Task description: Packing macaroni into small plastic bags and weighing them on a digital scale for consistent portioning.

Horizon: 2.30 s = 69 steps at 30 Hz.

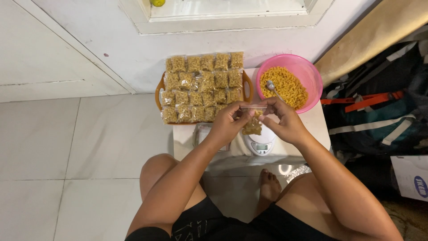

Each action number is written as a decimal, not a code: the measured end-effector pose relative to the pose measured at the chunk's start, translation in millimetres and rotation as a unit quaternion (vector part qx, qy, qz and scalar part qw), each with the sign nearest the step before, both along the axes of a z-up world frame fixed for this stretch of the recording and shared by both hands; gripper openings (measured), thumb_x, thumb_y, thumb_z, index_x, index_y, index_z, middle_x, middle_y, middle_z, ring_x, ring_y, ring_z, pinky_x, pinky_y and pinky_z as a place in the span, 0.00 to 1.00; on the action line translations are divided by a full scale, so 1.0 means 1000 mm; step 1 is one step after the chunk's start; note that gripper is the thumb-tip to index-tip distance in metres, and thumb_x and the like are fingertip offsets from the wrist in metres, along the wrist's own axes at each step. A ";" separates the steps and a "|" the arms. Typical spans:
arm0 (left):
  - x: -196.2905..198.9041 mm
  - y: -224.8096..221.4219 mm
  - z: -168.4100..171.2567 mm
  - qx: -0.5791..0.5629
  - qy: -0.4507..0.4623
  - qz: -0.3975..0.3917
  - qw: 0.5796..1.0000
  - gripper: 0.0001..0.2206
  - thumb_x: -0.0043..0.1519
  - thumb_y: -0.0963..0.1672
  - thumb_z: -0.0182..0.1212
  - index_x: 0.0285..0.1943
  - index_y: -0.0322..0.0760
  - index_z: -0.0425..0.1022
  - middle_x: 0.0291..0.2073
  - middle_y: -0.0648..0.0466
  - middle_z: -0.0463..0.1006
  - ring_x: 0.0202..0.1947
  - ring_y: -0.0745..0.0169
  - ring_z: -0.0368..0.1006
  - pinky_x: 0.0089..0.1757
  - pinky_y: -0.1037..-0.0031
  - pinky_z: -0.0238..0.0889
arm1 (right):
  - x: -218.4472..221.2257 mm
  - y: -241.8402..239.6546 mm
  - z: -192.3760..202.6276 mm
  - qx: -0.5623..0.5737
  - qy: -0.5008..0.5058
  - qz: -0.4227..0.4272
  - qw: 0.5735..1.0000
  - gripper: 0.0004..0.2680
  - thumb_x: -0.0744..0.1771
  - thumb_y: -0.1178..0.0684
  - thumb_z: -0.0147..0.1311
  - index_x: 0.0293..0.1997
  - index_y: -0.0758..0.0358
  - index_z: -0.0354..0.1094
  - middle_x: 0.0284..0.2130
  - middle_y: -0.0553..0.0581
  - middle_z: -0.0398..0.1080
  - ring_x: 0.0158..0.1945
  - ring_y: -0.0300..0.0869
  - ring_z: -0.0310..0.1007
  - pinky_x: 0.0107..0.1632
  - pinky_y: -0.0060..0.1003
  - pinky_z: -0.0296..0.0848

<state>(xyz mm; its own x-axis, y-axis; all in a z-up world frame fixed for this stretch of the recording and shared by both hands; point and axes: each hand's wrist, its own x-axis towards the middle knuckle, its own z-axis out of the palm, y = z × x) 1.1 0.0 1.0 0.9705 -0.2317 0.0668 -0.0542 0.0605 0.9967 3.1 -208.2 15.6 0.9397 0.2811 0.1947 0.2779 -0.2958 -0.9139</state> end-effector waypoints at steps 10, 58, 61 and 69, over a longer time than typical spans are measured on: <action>-0.006 0.006 0.012 0.005 -0.005 -0.034 0.999 0.24 0.64 0.46 0.68 0.70 0.44 0.67 0.39 0.48 0.81 0.39 0.62 0.79 0.38 0.74 0.74 | 0.009 -0.009 -0.017 0.042 -0.028 -0.042 0.998 0.07 0.70 0.60 0.54 0.54 0.66 0.70 0.31 0.58 0.74 0.37 0.38 0.71 0.47 0.34 0.70; 0.007 0.008 -0.009 -0.105 0.025 0.006 0.994 0.26 0.60 0.41 0.72 0.69 0.46 0.70 0.56 0.42 0.74 0.48 0.54 0.79 0.42 0.71 0.77 | 0.006 0.010 -0.003 0.109 0.120 0.007 0.987 0.22 0.66 0.63 0.59 0.68 0.70 0.60 0.46 0.69 0.72 0.38 0.46 0.77 0.39 0.36 0.81; 0.016 0.021 0.006 -0.080 0.026 0.005 0.996 0.20 0.61 0.41 0.70 0.64 0.42 0.76 0.56 0.43 0.75 0.46 0.59 0.78 0.43 0.72 0.77 | 0.004 0.013 0.004 0.098 0.096 0.007 0.991 0.24 0.66 0.64 0.57 0.71 0.72 0.53 0.57 0.73 0.61 0.45 0.52 0.76 0.40 0.43 0.81; 0.100 0.127 0.035 0.085 -0.019 0.147 0.985 0.20 0.63 0.45 0.68 0.65 0.48 0.74 0.51 0.50 0.79 0.44 0.64 0.77 0.43 0.70 0.76 | 0.008 0.013 0.031 -0.156 0.090 -0.035 0.983 0.24 0.66 0.51 0.62 0.70 0.61 0.61 0.46 0.74 0.68 0.46 0.66 0.76 0.44 0.47 0.80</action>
<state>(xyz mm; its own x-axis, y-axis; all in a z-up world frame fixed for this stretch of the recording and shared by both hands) 100.6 126.7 36.4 0.9950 0.0474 0.0883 -0.0814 -0.1315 0.9880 11.5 -194.7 46.5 0.9701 0.2348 -0.0618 0.0895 -0.5823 -0.8080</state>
